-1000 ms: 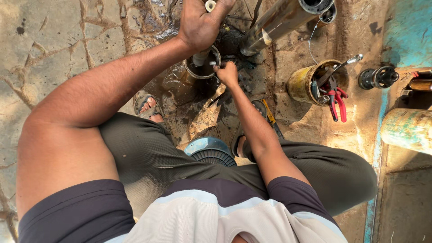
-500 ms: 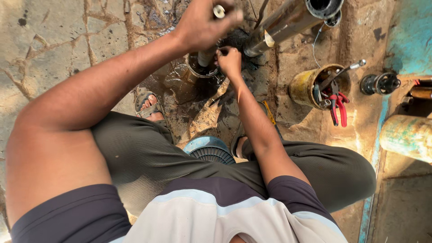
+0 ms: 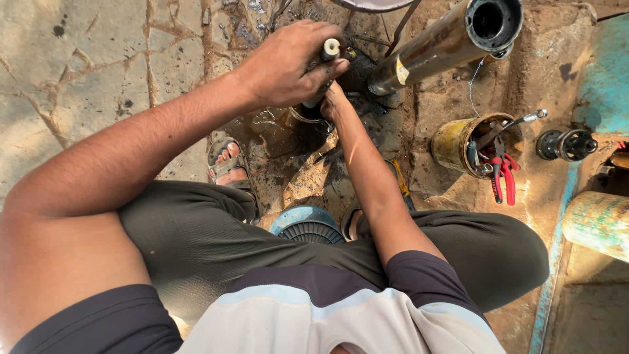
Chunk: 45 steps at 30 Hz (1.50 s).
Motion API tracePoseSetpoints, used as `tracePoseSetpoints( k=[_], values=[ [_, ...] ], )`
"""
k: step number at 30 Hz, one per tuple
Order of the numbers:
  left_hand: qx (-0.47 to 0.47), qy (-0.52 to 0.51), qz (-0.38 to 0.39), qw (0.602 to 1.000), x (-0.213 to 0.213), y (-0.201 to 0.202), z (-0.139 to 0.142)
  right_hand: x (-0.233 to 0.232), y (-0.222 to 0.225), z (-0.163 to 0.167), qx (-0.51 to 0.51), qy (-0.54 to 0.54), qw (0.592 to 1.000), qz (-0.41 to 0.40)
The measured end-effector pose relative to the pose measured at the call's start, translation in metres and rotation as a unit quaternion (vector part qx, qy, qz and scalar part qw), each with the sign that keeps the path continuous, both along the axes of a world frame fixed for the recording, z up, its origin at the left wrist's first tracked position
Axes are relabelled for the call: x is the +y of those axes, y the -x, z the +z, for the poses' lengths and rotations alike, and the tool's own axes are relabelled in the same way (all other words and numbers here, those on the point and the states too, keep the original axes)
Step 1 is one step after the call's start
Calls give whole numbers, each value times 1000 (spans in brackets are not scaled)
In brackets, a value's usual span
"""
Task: The person sits on the ground and cleans disassembled motorcycle shock absorber components. They scrape a hub flange with a knife, pour liquid from a jug over the parts, handle and turn the cylinder and piston parts, and file the metal tube.
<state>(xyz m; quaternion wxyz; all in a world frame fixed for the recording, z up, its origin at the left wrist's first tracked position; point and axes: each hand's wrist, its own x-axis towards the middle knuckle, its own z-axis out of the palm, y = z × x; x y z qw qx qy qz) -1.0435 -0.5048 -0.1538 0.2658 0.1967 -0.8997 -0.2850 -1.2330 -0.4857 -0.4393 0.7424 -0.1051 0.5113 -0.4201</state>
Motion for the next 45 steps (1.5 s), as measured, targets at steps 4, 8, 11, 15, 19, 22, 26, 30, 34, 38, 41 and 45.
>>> tracePoseSetpoints(
  k=[4,8,11,15,19,22,26,30,34,38,41,45],
  values=[
    [-36,-22,24,999,-1,-4,-10,11,9,-25,6,9,994,-104],
    [30,41,25,998,-1,-2,-17,38,11,-26,104,39,983,-150],
    [45,25,22,998,-1,0,-18,50,11,12,306,190,929,-83],
    [-12,-11,49,999,2,-1,-15,57,2,79,30,264,951,-160],
    [18,2,50,999,4,-5,-10,68,-32,104,253,288,892,-239],
    [29,11,52,998,6,-6,-7,75,-57,76,350,336,846,-223],
    [11,5,59,998,4,-7,-7,66,-53,10,317,306,867,-233],
    [6,-6,69,998,2,-6,-9,41,-24,-24,262,276,919,-102],
    [-36,-22,61,997,2,-3,-9,16,-12,-13,43,-5,994,-100],
    [-10,-19,50,999,3,-1,-6,9,-23,9,-2,0,991,-136],
    [-33,-34,40,998,2,0,-4,16,-27,10,74,-25,981,-178],
    [-5,-25,38,999,-1,0,-6,27,-13,-11,134,-51,968,-207]
  ],
)
